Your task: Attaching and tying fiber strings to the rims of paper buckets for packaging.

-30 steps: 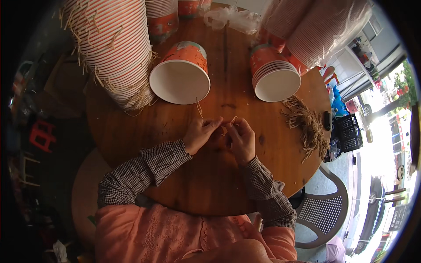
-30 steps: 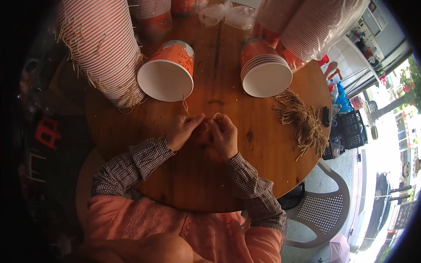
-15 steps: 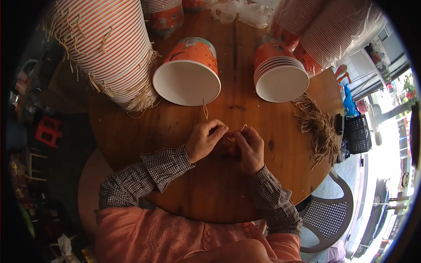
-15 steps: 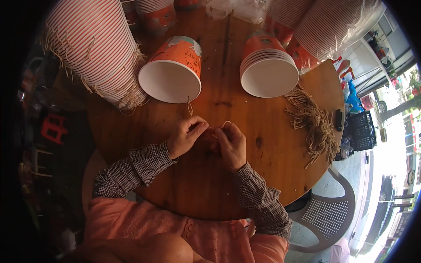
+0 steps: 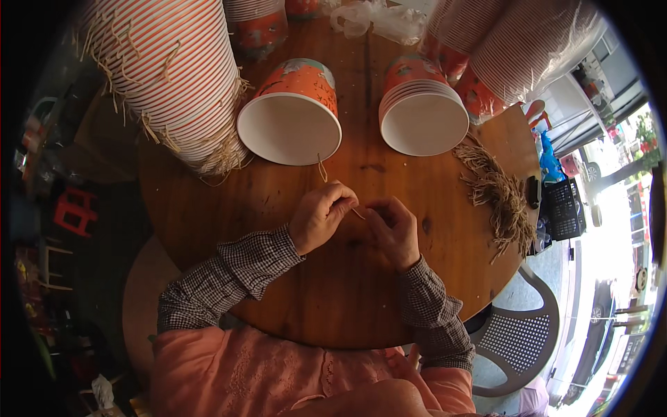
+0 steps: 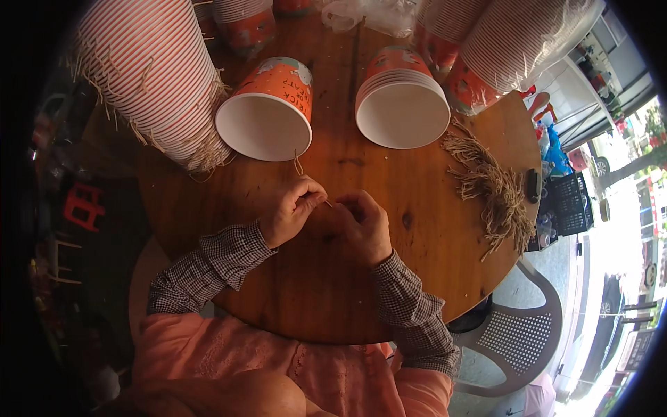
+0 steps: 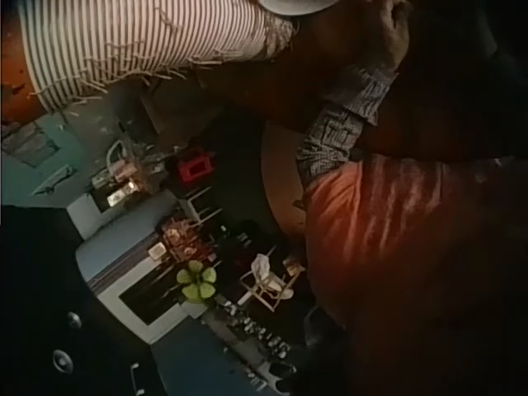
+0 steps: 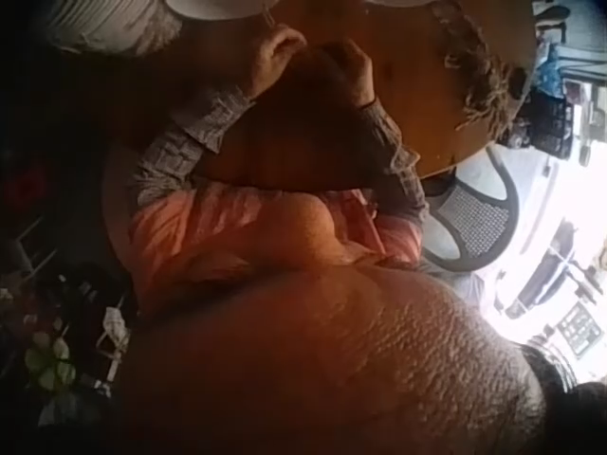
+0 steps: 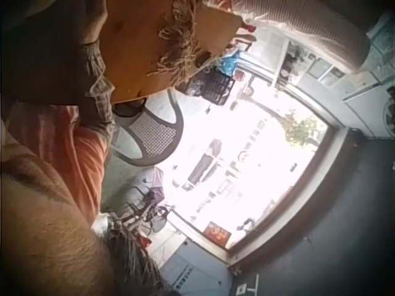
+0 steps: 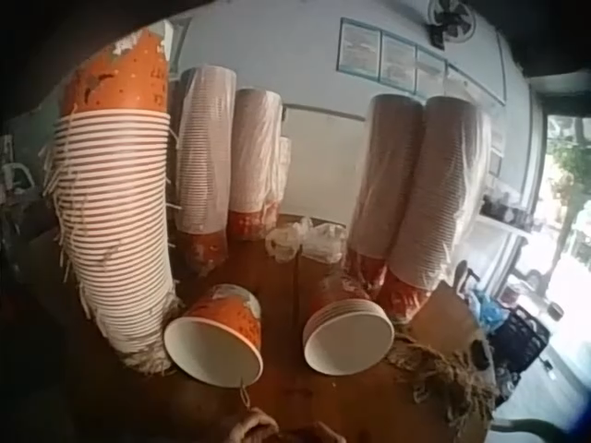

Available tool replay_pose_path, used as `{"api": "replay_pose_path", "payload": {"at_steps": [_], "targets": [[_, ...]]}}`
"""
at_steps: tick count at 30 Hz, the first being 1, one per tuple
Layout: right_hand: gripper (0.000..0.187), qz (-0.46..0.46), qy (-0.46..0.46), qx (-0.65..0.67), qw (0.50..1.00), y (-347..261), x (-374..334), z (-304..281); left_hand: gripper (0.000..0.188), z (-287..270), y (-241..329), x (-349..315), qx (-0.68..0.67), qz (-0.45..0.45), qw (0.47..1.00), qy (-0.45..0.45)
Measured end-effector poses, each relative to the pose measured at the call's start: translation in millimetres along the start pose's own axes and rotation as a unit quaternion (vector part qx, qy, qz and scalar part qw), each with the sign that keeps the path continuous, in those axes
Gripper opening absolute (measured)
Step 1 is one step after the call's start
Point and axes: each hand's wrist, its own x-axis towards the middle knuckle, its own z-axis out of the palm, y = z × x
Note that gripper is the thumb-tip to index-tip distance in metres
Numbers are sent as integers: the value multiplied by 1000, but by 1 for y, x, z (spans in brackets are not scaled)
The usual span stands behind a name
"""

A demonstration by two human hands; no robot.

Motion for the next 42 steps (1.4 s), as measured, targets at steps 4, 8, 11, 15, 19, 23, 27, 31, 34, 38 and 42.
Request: {"api": "replay_pose_path", "payload": {"at_steps": [4,8,11,15,19,23,27,31,34,38,42], "targets": [[14,-50,22,-42,998,9,2,-3,10,-1,5,4,52,54,997,-5],[14,-20,4,-48,999,8,4,-5,10,0,1,3,66,64,996,-16],[13,-7,-8,-31,999,12,6,-7,10,0,1,4,72,82,994,-26],[10,16,14,76,997,1,6,-11,14,-3,-2,16,126,134,981,65],[9,-21,82,109,990,-2,10,-19,47,-5,-22,55,162,25,969,186],[7,-52,79,56,994,5,10,-10,46,-12,-21,83,247,-22,955,163],[8,-106,110,-10,988,8,8,-14,23,-12,-37,78,223,0,964,147],[8,-203,150,-97,963,-7,0,-21,20,-24,-30,46,258,37,960,102],[7,-290,161,-184,925,-8,2,-23,20,-30,-14,20,277,61,958,44],[5,-224,58,0,973,-5,-4,-7,19,-37,3,0,239,36,970,-5],[5,-162,5,163,973,-11,-11,12,20,-43,8,-9,130,2,992,5]]}}
